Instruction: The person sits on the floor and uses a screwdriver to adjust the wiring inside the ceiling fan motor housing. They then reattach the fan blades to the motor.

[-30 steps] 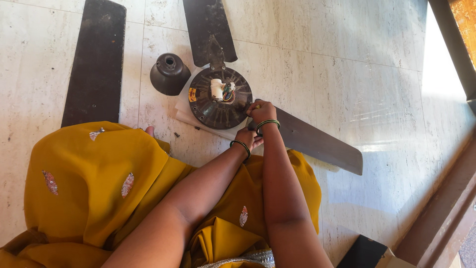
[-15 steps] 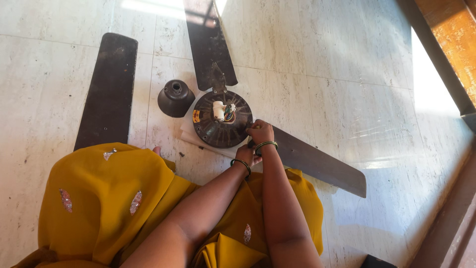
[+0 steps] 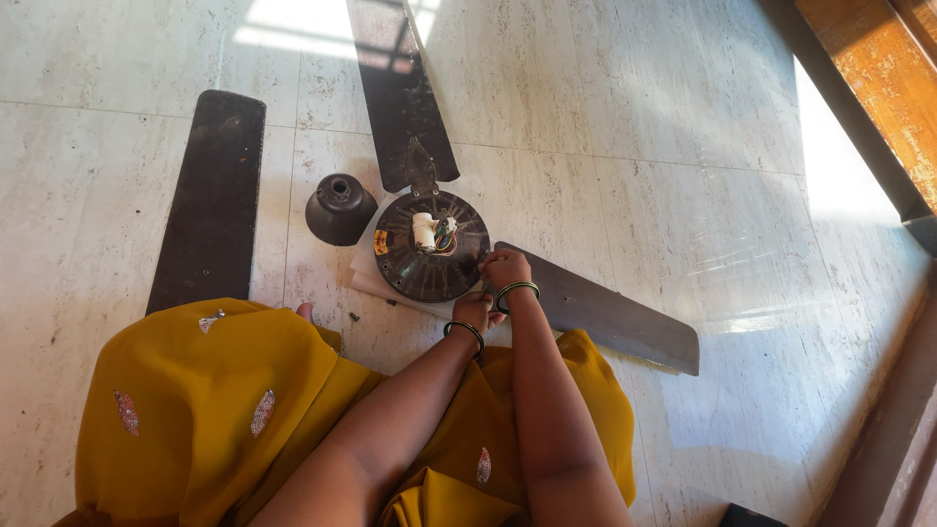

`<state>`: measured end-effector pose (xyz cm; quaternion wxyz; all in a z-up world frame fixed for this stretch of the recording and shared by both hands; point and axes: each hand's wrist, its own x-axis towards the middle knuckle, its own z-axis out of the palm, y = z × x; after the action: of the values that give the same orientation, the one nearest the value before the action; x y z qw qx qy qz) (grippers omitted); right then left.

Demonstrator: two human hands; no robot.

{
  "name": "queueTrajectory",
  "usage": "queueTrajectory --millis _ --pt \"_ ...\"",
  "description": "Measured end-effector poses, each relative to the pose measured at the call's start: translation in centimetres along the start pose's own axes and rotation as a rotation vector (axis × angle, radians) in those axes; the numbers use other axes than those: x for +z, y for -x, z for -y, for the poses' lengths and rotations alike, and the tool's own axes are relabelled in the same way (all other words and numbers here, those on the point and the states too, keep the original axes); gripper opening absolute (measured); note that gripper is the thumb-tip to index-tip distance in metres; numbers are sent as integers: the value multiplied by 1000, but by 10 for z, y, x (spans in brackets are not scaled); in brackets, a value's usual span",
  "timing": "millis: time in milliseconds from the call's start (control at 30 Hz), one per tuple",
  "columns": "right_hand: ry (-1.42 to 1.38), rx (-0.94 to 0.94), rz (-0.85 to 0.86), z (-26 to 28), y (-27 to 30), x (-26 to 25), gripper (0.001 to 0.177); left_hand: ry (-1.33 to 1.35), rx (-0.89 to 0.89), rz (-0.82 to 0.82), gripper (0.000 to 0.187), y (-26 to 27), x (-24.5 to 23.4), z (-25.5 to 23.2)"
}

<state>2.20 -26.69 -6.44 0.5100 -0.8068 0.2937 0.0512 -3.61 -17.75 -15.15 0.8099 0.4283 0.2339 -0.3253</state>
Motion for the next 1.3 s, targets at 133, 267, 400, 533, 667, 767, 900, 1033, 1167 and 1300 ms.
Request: queueTrajectory --millis 133,267,400,533,667,767,900,1033,1167,1300 --pt "53 5 -10 12 15 1 10 -43 43 -17 16 3 0 1" --pt "81 0 -13 26 30 -1 14 -6 58 3 16 2 0 0" --pt "270 -53 -56 32 34 -4 12 -74 65 5 15 3 -1 0" --pt "293 -71 -63 35 32 -6 10 -94 4 -37 18 5 -1 -1" --pt "328 -34 -59 39 31 -7 10 -112 40 -15 20 4 -1 -4" --pt "312 -17 -47 36 34 -7 11 -105 45 -13 19 6 -3 -1" --pt "300 -18 -74 33 33 -5 12 -146 29 -25 19 5 -1 -3" --pt "269 17 -84 27 30 -1 12 -72 40 0 18 5 -4 -3" --pt "275 42 -90 21 23 0 11 -106 56 1 18 2 -9 -9" --pt "184 14 -67 7 13 -2 14 -120 1 -28 19 7 -10 -13"
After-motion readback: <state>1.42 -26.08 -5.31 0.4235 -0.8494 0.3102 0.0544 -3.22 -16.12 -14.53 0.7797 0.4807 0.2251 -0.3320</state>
